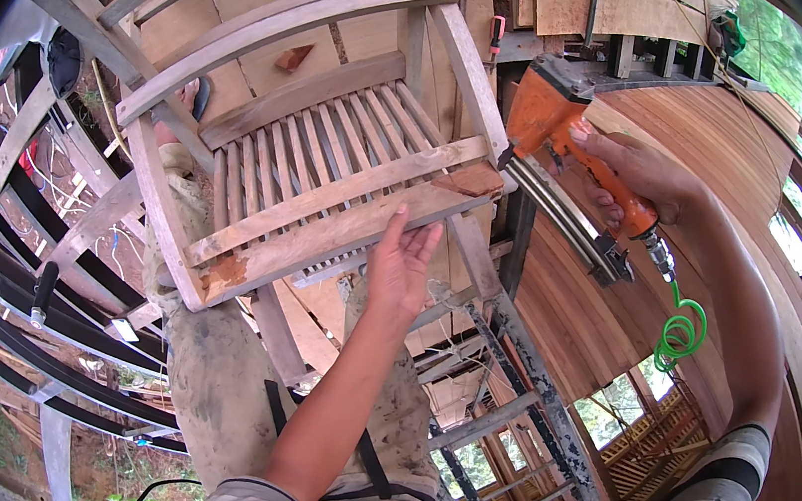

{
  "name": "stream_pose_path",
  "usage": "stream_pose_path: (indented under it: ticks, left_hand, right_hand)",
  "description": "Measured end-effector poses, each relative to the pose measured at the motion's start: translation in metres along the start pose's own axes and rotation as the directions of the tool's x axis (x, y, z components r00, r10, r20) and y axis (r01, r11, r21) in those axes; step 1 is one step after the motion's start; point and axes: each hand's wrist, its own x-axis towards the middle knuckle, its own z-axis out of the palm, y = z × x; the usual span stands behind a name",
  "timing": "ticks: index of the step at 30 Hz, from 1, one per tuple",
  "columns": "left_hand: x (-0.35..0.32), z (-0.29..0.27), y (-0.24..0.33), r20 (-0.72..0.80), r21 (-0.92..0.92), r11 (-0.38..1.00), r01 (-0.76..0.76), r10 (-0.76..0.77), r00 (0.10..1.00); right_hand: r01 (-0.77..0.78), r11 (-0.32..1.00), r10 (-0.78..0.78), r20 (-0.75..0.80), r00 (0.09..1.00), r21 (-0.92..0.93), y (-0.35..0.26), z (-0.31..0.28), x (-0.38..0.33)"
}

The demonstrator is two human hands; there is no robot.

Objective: The person assembles a wooden chair by positioning slats and using a pneumatic nail gun to fasten the components. The person adjusts the chair frame and secures the seat and backrest slats with nails.

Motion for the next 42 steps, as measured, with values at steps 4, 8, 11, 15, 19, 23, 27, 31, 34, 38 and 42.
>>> stream_pose_path:
  ticks: [4, 8, 11, 15, 19, 23, 27, 31, 34, 38, 42]
  left_hand:
    - [0.018, 0.006, -0.008, -0.026, -0.001, 0.997, 0.075, -0.075, 0.997]
    - [0.019, 0.005, -0.005, -0.012, -0.014, 0.995, 0.096, -0.096, 0.995]
    - [0.018, 0.006, -0.005, -0.031, -0.015, 0.995, 0.102, -0.103, 0.994]
    - [0.017, 0.006, -0.005, -0.039, -0.006, 0.995, 0.100, -0.100, 0.994]
    - [0.016, 0.008, -0.005, -0.037, -0.017, 0.994, 0.106, -0.107, 0.994]
    - [0.014, 0.008, -0.004, -0.031, -0.007, 0.994, 0.105, -0.105, 0.994]
    - [0.012, 0.010, -0.002, -0.023, -0.018, 0.993, 0.114, -0.114, 0.993]
    - [0.012, 0.011, 0.000, -0.049, -0.009, 0.992, 0.128, -0.128, 0.991]
    - [0.012, 0.010, 0.001, -0.059, 0.012, 0.990, 0.137, -0.136, 0.989]
    - [0.015, 0.004, 0.001, -0.071, -0.019, 0.987, 0.158, -0.159, 0.985]
    - [0.011, 0.005, 0.004, -0.070, 0.018, 0.987, 0.158, -0.157, 0.985]
  right_hand:
    - [-0.013, 1.000, 0.014, 0.066, 0.998, -0.020, -0.004, -0.004, 0.016]
    - [-0.076, 0.996, 0.079, 0.046, 0.996, -0.049, -0.014, 0.000, 0.024]
    - [-0.107, 0.989, 0.110, 0.021, 0.994, -0.105, -0.019, 0.000, 0.025]
    - [-0.108, 0.987, 0.114, 0.042, 0.993, -0.115, -0.024, 0.001, 0.025]
    - [-0.125, 0.990, 0.127, 0.033, 0.991, -0.072, -0.025, 0.003, 0.026]
    - [-0.103, 0.992, 0.106, 0.036, 0.994, -0.067, -0.023, 0.004, 0.029]
    - [-0.104, 0.989, 0.105, 0.001, 0.995, -0.108, -0.023, 0.004, 0.037]
    - [-0.116, 0.992, 0.119, 0.060, 0.991, -0.053, -0.026, 0.003, 0.036]
    - [-0.110, 0.992, 0.113, 0.056, 0.992, -0.064, -0.026, 0.002, 0.037]
    - [-0.121, 0.990, 0.127, 0.081, 0.989, -0.069, -0.027, 0.008, 0.036]
    - [-0.115, 0.988, 0.122, 0.067, 0.990, -0.102, -0.028, 0.014, 0.034]
